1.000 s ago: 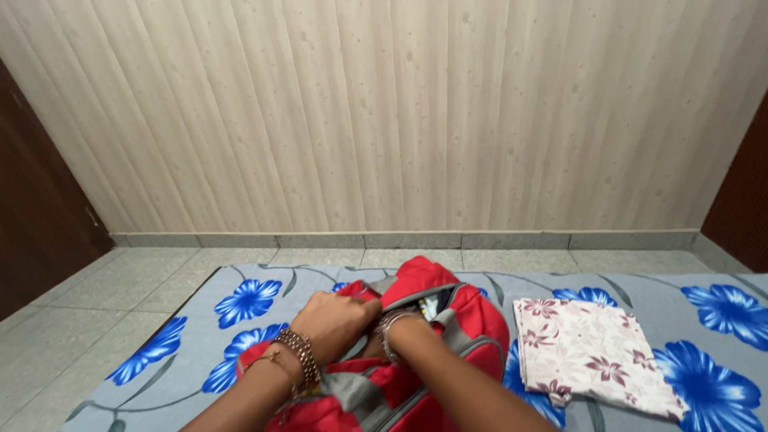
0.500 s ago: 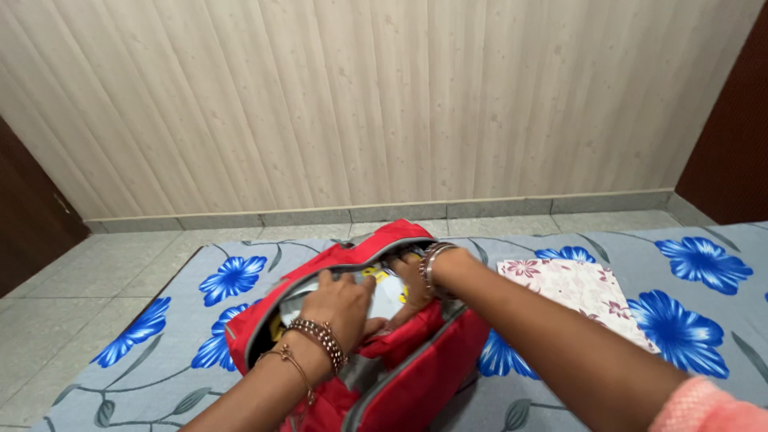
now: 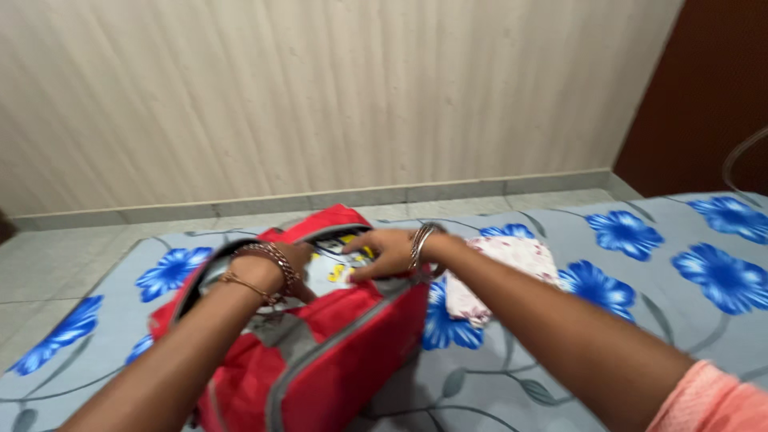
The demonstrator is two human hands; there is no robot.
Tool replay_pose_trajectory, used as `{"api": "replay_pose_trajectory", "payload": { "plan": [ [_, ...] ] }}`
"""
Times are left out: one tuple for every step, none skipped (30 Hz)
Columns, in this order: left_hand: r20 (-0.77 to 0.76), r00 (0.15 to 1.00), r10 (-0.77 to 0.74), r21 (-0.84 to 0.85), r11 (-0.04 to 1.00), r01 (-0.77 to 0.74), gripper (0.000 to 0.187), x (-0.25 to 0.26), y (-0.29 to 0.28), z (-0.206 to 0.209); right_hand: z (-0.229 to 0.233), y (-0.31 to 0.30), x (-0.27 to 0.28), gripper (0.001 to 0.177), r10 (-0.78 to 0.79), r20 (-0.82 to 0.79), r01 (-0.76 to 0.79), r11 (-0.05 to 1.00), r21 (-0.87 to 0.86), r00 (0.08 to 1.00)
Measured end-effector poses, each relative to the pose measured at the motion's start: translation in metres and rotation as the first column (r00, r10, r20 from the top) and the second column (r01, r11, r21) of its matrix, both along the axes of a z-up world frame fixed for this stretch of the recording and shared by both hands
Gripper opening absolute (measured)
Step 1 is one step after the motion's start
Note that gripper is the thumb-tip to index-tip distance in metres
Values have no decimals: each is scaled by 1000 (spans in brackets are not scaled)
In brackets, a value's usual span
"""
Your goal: The person packs clothes into a red bag, including folding and placing items one at a time and then closing the zipper.
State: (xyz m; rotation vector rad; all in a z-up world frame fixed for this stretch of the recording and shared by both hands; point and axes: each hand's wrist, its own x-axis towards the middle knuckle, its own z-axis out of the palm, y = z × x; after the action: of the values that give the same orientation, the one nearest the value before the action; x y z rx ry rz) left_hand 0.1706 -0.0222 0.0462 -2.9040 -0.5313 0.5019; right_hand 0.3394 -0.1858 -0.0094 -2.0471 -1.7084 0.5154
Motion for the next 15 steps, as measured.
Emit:
{"api": "replay_pose_trajectory", "payload": {
  "plan": [
    [25, 999, 29, 33, 999, -30, 74, 7, -16, 4, 9, -17, 8, 71, 54, -93, -52, 998, 32, 994],
    [51, 997, 63, 67, 996, -66, 58, 13, -32, 11, 16, -33, 15, 65, 16, -253, -5, 999, 44, 967],
    [78, 992, 95, 100, 990, -103, 44, 19, -50, 18, 21, -51, 24, 59, -20, -407, 44, 998, 50, 913],
    [210, 975, 67, 32, 997, -75, 41, 27, -71, 24, 24, -67, 33, 54, -49, -548, 90, 995, 49, 835],
    [338, 940, 47, -34, 999, -37, 38, 39, -96, 28, 24, -84, 43, 51, -100, -545, 145, 989, 40, 832],
    [390, 921, 15, -60, 998, 9, 45, 53, -122, 29, 21, -102, 54, 49, -149, -544, 199, 980, 33, 826],
    [441, 897, -14, -83, 995, 56, 54, 70, -146, 27, 14, -120, 67, 46, -198, -542, 252, 967, 27, 817],
    [430, 903, -14, -141, 986, 83, 58, 90, -167, 25, 2, -135, 80, 45, -298, -527, 334, 942, -28, 796],
    [418, 908, -15, -199, 974, 108, 62, 111, -184, 19, -13, -149, 95, 45, -396, -506, 414, 907, -83, 766],
    [365, 931, 1, -236, 967, 91, 65, 133, -198, 8, -33, -164, 111, 42, -477, -473, 467, 872, -148, 741],
    [310, 951, 16, -271, 960, 72, 68, 155, -208, -8, -55, -178, 131, 40, -554, -435, 518, 829, -210, 710],
    [278, 960, 28, -319, 946, 64, 63, 179, -215, -29, -82, -192, 152, 44, -640, -377, 581, 768, -272, 670],
    [245, 969, 39, -365, 930, 54, 59, 203, -220, -52, -111, -205, 175, 47, -717, -313, 638, 697, -328, 622],
    [210, 976, 49, -409, 912, 43, 56, 225, -222, -75, -140, -222, 197, 53, -701, -176, 665, 713, -223, 691],
    [187, 978, 92, -440, 898, -1, 60, 243, -222, -98, -168, -238, 217, 59, -677, -29, 670, 733, -116, 736]
  ]
}}
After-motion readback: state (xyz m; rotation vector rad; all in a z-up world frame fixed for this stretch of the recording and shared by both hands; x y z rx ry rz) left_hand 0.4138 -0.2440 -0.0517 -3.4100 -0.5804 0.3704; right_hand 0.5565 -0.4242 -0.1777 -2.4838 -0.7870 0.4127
